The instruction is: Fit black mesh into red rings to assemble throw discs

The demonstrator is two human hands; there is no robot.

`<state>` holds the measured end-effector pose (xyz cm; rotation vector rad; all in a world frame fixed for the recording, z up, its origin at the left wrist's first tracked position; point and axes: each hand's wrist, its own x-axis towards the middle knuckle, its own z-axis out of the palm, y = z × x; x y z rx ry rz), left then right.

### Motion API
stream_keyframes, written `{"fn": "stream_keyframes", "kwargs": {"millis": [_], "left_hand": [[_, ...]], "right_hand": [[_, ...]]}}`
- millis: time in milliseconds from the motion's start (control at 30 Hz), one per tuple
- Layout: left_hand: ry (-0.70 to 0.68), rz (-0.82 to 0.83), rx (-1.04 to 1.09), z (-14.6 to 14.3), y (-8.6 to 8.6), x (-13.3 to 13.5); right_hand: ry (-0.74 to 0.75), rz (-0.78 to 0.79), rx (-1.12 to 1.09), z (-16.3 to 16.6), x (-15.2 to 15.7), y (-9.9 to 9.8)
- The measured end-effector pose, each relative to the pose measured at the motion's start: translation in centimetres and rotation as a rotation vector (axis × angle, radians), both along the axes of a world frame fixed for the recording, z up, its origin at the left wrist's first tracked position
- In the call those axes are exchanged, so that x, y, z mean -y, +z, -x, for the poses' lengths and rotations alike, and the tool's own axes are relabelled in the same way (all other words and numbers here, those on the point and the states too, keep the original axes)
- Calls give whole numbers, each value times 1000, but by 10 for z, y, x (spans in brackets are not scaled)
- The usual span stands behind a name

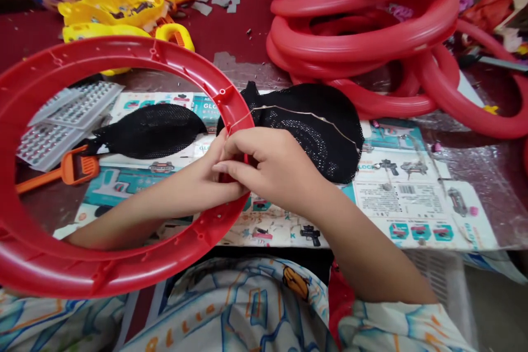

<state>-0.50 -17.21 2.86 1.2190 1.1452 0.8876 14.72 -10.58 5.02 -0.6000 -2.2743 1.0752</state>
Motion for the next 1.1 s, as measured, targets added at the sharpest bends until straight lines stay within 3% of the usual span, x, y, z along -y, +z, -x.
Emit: {"fn": "stream_keyframes", "kwargs": {"millis": [300,467,633,867,1100], "left_hand": [[30,-162,68,1,1,0],[79,-99,270,0,5,-1],[24,-98,391,3,-1,-5],[63,-213,375,2,-8,-6],[143,-220,452,-3,-11,-3]], "right_hand": [[-37,-125,-78,-1,-4,-1],[-20,-139,-94,-4,-7,0],[-71,-171,-108,-8,-8,1],[-52,-251,-157,-5,-7,-2],[-6,-313,-179,-5,-11,-5]]}}
